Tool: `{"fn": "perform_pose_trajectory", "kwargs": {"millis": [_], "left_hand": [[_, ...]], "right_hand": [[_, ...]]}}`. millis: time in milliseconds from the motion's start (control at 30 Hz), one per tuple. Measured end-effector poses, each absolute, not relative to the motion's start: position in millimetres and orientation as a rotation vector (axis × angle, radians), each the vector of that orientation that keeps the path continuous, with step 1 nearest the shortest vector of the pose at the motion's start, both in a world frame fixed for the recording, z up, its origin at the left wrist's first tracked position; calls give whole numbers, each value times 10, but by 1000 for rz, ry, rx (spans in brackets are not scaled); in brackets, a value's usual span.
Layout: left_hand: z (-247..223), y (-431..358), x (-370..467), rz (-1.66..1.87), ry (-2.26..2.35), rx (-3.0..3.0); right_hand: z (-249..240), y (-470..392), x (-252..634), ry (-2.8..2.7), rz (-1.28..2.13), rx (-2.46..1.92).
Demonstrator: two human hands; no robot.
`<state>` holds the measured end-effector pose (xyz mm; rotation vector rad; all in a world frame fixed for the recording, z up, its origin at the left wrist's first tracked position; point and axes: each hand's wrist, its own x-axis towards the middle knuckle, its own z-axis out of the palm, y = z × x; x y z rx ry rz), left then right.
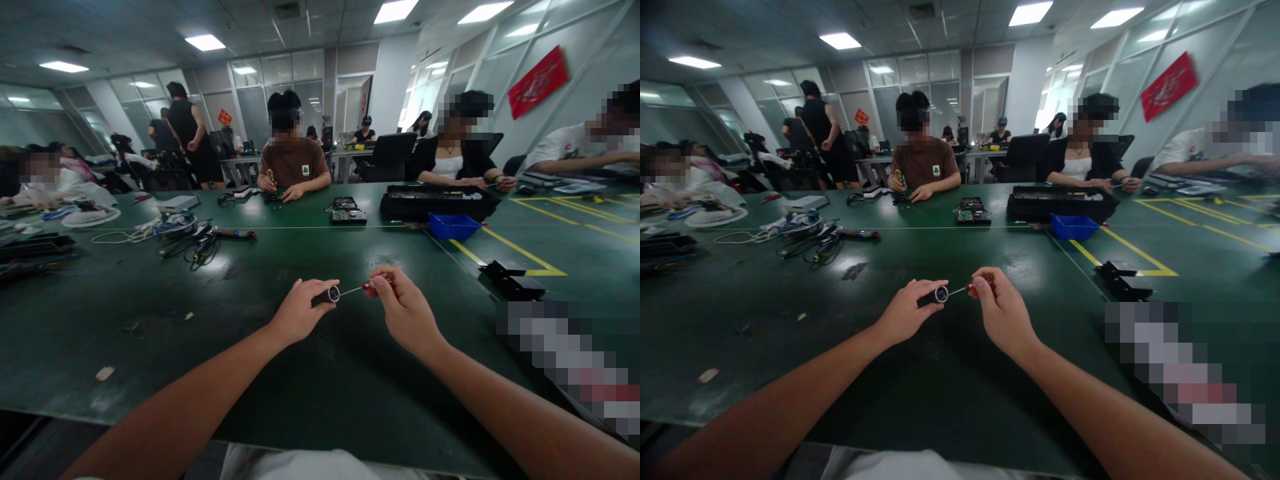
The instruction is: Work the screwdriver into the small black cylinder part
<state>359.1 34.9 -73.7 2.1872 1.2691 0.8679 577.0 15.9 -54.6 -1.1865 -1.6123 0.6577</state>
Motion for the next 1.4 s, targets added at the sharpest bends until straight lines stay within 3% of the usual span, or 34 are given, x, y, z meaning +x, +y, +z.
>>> {"fn": "perform_pose_trajectory", "kwargs": {"millis": [200, 600, 1000, 1400], "left_hand": [[-741, 352, 3593, 880, 1284, 2193], [-749, 368, 3578, 822, 1242, 2234], [-803, 379, 3559, 823, 1288, 2204], [-800, 392, 3558, 825, 1324, 2193]], "right_hand": [[-557, 95, 5770, -1683, 521, -1204], [-607, 233, 5784, -1571, 771, -1191], [-545, 149, 5825, -1584, 493, -1213], [-536, 130, 5811, -1733, 447, -1215]]}}
